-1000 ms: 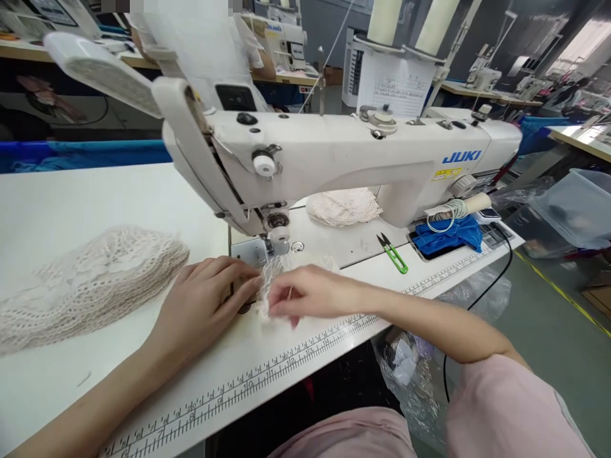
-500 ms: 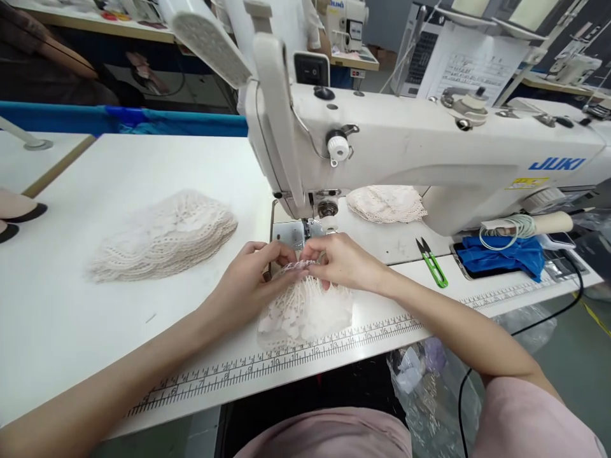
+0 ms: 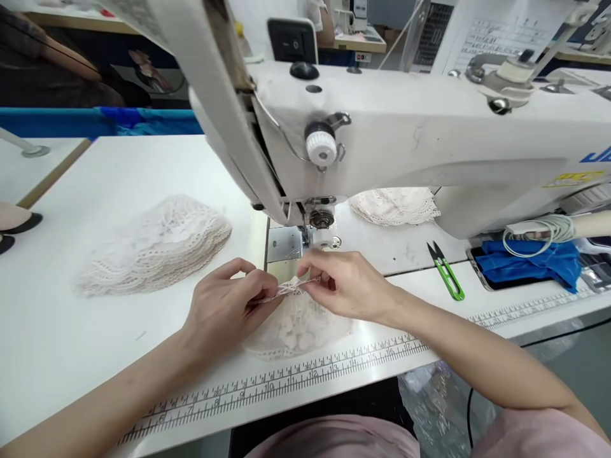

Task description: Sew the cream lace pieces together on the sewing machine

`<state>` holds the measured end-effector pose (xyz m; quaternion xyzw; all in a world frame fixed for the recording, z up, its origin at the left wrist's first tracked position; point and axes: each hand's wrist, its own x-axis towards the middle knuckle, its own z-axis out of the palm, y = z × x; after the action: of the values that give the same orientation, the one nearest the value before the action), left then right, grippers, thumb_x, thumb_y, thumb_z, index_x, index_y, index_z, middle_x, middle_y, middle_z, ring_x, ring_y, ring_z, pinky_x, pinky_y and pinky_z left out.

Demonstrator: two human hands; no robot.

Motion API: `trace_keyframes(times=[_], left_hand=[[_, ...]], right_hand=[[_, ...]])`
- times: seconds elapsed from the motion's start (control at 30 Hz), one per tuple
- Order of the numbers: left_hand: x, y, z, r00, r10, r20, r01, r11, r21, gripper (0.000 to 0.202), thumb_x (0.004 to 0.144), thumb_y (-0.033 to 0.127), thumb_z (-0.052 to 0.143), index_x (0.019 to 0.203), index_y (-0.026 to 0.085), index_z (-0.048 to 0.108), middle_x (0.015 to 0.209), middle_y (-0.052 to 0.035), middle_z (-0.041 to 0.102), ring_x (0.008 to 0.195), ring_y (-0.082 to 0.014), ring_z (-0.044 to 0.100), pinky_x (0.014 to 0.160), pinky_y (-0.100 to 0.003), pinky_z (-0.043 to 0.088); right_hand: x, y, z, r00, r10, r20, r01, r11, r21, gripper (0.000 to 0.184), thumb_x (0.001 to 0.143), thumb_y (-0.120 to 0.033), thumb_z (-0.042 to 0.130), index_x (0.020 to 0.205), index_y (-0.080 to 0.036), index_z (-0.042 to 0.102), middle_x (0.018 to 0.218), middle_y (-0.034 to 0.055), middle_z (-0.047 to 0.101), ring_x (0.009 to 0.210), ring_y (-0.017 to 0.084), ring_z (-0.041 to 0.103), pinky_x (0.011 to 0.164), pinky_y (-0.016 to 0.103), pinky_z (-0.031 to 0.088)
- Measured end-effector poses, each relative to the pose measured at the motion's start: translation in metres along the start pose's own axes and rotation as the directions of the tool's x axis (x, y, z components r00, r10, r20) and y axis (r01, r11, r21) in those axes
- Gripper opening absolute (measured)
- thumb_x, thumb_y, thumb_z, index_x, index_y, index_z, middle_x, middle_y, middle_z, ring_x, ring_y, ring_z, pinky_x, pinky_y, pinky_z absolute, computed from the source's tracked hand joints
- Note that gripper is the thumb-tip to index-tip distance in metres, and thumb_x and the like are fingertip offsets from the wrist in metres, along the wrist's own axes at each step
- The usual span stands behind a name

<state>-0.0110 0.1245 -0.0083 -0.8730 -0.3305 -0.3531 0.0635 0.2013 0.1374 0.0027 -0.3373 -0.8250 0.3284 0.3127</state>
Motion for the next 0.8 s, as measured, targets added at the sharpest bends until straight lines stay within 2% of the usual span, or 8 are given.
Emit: trace_keyframes(times=[0.23,0.33,0.43,0.53,0.63,0.7,0.8], left_hand=[[-0.001,0.000,0.000,1.000,0.005,-0.001,-0.005,1.000,-0.020,0.020,0.086,0.010,0.052,0.074,0.022,0.042,0.047,0.0132,0.044,0.038,-0.0062,0.032,0.057,-0.024,0.045],[0.001,0.001,-0.003,1.000,-0.010,0.012,0.010,0.999,-0.042,0.019,0.088,0.015,0.056,0.077,0.023,0.043,0.049,0.0127,0.047,0.038,-0.0065,0.037,0.057,-0.025,0.045],[0.002,0.002,-0.005,1.000,0.028,0.013,-0.026,0.995,-0.099,0.018,0.088,0.019,0.059,0.081,0.024,0.043,0.050,0.0130,0.051,0.037,-0.0067,0.041,0.056,-0.025,0.045],[0.003,0.004,-0.006,0.999,0.036,0.041,-0.030,0.991,-0.133,0.011,0.090,0.017,0.053,0.089,0.024,0.045,0.054,0.0110,0.057,0.040,-0.0081,0.046,0.056,-0.025,0.047],[0.004,0.006,-0.006,0.994,-0.040,0.100,0.055,0.987,-0.150,0.017,0.089,0.012,0.047,0.104,0.021,0.048,0.057,0.0083,0.059,0.046,-0.0107,0.052,0.054,-0.025,0.046],[0.005,0.007,-0.008,0.993,-0.045,0.113,0.064,0.983,-0.170,0.026,0.087,0.007,0.046,0.110,0.019,0.051,0.057,0.0077,0.060,0.049,-0.0109,0.054,0.056,-0.024,0.047],[0.006,0.009,-0.010,0.995,-0.039,0.092,0.058,0.974,-0.218,0.022,0.087,0.006,0.047,0.099,0.020,0.060,0.061,0.0054,0.064,0.054,-0.0101,0.057,0.057,-0.023,0.047]], right_hand=[[0.000,-0.001,0.001,0.996,-0.083,0.030,0.085,0.994,-0.063,0.019,0.084,-0.011,0.053,0.099,-0.019,0.061,0.078,-0.0026,0.064,0.060,0.007,0.054,0.054,0.019,0.045],[-0.002,0.000,0.002,0.985,-0.172,0.018,0.173,0.979,-0.107,0.020,0.086,-0.009,0.052,0.100,-0.018,0.063,0.078,-0.0014,0.066,0.062,0.008,0.056,0.055,0.019,0.046],[-0.004,0.003,0.003,0.961,-0.273,-0.034,0.260,0.941,-0.218,0.016,0.092,-0.017,0.051,0.098,-0.019,0.066,0.078,0.0003,0.068,0.064,0.009,0.060,0.056,0.020,0.048],[-0.005,0.004,0.000,0.922,-0.387,-0.027,0.340,0.837,-0.429,0.019,0.095,-0.023,0.051,0.093,-0.023,0.070,0.069,-0.0012,0.067,0.058,0.010,0.059,0.051,0.023,0.047],[-0.006,0.000,-0.004,0.866,-0.483,0.131,0.469,0.692,-0.549,0.025,0.093,-0.017,0.050,0.084,-0.027,0.072,0.059,-0.0033,0.064,0.052,0.010,0.055,0.043,0.024,0.041],[-0.005,-0.004,-0.007,0.826,-0.514,0.230,0.543,0.618,-0.569,0.030,0.093,-0.015,0.049,0.079,-0.028,0.072,0.057,-0.0036,0.063,0.049,0.009,0.053,0.040,0.024,0.039],[-0.006,-0.007,-0.009,0.764,-0.596,0.247,0.606,0.531,-0.592,0.029,0.093,-0.015,0.050,0.076,-0.027,0.071,0.055,-0.0046,0.062,0.047,0.009,0.050,0.039,0.024,0.037]])
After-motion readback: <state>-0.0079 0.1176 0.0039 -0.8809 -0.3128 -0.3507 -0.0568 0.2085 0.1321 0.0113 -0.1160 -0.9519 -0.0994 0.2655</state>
